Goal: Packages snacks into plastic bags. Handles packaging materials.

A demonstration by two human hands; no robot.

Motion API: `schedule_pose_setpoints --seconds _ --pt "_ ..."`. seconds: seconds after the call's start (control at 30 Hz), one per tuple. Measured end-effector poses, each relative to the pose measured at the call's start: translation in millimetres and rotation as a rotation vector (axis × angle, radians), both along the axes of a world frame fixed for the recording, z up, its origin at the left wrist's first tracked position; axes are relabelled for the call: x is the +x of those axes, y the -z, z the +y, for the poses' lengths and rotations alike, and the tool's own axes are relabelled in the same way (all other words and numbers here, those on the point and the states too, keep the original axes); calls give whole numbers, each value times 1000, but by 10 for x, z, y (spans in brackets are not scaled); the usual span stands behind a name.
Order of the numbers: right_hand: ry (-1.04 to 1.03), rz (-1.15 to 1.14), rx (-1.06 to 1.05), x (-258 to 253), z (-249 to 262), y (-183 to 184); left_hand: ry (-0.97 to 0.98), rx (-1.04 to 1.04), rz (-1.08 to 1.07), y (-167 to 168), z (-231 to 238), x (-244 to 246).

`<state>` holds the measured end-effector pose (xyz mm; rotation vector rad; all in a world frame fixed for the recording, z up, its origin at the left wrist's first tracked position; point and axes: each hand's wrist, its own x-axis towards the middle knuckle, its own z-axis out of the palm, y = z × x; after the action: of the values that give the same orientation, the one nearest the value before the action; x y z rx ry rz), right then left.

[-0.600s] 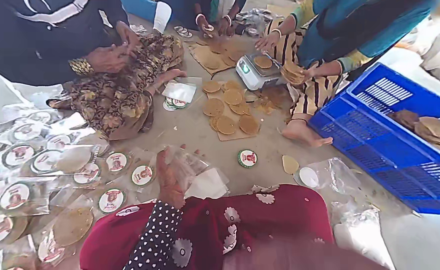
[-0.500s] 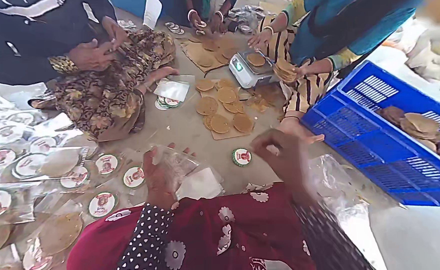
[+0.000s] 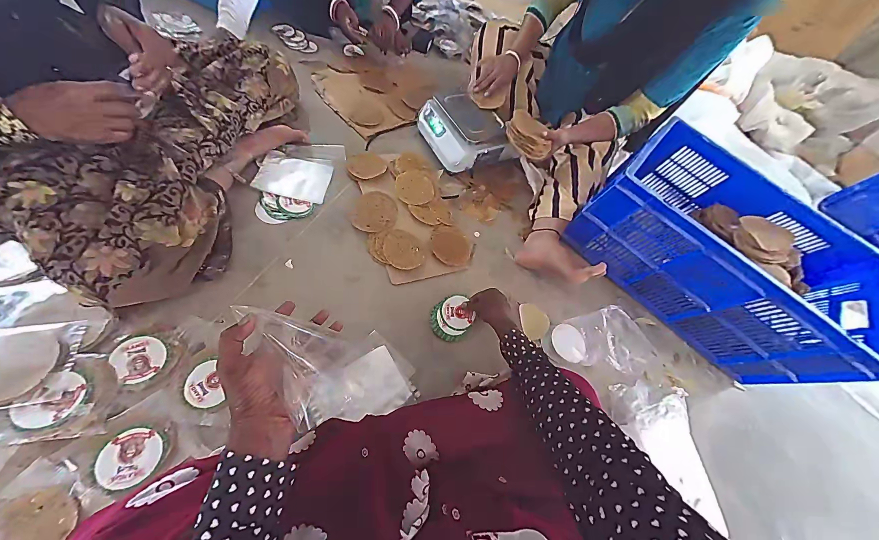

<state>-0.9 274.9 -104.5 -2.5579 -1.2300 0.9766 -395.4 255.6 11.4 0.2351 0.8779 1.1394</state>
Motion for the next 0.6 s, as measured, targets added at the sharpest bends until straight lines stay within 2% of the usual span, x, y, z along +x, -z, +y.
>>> schedule_pose_setpoints --seconds 0.17,0.3,0.37,0.5,0.6 --pt "-18 -109 68 -95 -90 -231 -2 22 -19 44 7 -8" --pt "67 -57 432 -7 45 -267 -6 10 -63 5 -7 5" --pt "-53 -25 478 -14 313 -326 -38 -24 -45 -38 -12 48" --pt "-411 -52 417 -310 988 -466 -62 -34 -6 -68 23 92" --pt "-492 -79 347 -554 1446 -379 -77 -63 -31 -62 61 100"
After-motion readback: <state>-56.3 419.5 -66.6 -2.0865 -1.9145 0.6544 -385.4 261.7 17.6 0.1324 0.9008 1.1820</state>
